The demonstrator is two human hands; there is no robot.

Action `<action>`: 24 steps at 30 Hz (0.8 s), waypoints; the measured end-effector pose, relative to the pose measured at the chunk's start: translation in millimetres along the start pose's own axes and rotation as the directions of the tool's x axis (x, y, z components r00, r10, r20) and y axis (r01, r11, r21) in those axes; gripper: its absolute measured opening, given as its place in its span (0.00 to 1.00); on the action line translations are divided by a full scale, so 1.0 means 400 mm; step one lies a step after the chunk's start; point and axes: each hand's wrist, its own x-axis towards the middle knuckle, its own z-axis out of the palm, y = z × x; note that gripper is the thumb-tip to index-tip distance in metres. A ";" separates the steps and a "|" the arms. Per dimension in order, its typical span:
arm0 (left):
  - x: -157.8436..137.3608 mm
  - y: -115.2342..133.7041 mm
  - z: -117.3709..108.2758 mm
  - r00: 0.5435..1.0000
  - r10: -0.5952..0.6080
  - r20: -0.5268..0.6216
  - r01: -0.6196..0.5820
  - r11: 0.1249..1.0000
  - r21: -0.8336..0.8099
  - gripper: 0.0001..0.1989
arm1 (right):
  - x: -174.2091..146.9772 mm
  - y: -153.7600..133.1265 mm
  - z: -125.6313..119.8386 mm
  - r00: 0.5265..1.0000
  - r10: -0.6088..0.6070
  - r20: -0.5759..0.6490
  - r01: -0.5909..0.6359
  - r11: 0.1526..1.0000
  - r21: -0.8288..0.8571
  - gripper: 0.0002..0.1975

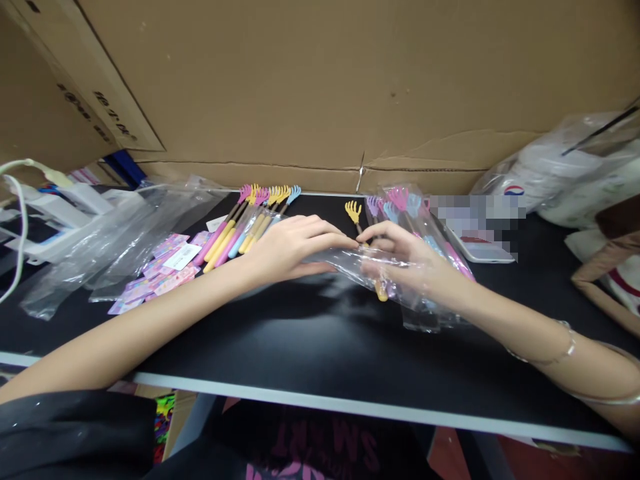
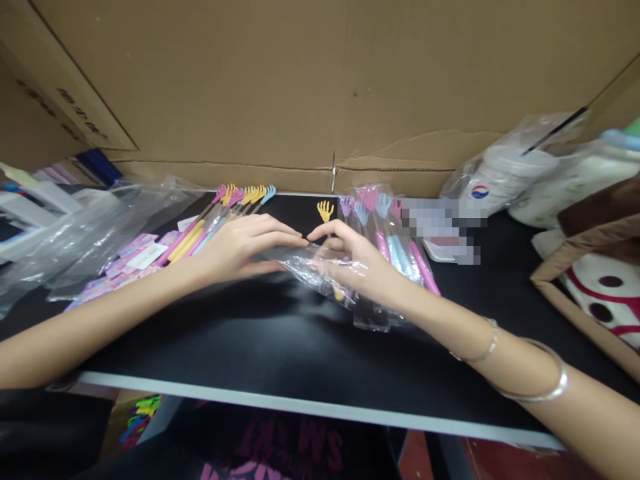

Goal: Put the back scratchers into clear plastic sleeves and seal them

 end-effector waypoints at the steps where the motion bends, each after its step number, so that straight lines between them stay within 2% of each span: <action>1: -0.006 -0.006 -0.001 1.000 -0.009 0.008 0.009 1.000 0.002 0.17 | 0.002 -0.005 -0.013 1.000 -0.026 -0.001 0.026 0.997 -0.066 0.18; 4: -0.023 -0.025 -0.002 0.999 -0.040 0.035 0.040 0.999 0.019 0.17 | 0.009 -0.016 -0.053 0.995 -0.100 -0.001 0.095 0.952 -0.291 0.15; 7: -0.032 -0.036 0.001 0.997 -0.053 0.054 0.051 0.998 0.048 0.17 | 0.015 -0.009 -0.082 0.988 -0.154 0.022 0.146 0.864 -0.482 0.11; 13: -0.045 -0.048 0.001 0.995 -0.039 0.089 0.026 0.990 0.142 0.18 | 0.012 0.029 -0.070 0.991 -0.124 0.059 0.119 0.556 -0.823 0.10; 16: -0.052 -0.054 -0.003 0.995 -0.034 0.091 0.020 0.988 0.156 0.19 | 0.011 0.036 -0.046 0.981 -0.152 0.121 0.173 0.396 -0.902 0.09; 18: -0.055 -0.056 -0.005 0.994 -0.052 0.092 0.037 0.987 0.155 0.20 | 0.013 0.039 -0.033 0.974 -0.166 0.156 0.203 0.318 -0.926 0.10; 20: -0.056 -0.057 -0.006 0.993 -0.067 0.099 0.051 0.987 0.153 0.23 | 0.015 0.042 -0.026 0.968 -0.180 0.177 0.224 0.287 -0.931 0.10; 24: -0.056 -0.058 -0.009 0.992 -0.074 0.106 0.057 0.987 0.150 0.26 | 0.017 0.051 -0.021 0.957 -0.224 0.182 0.242 0.276 -0.930 0.10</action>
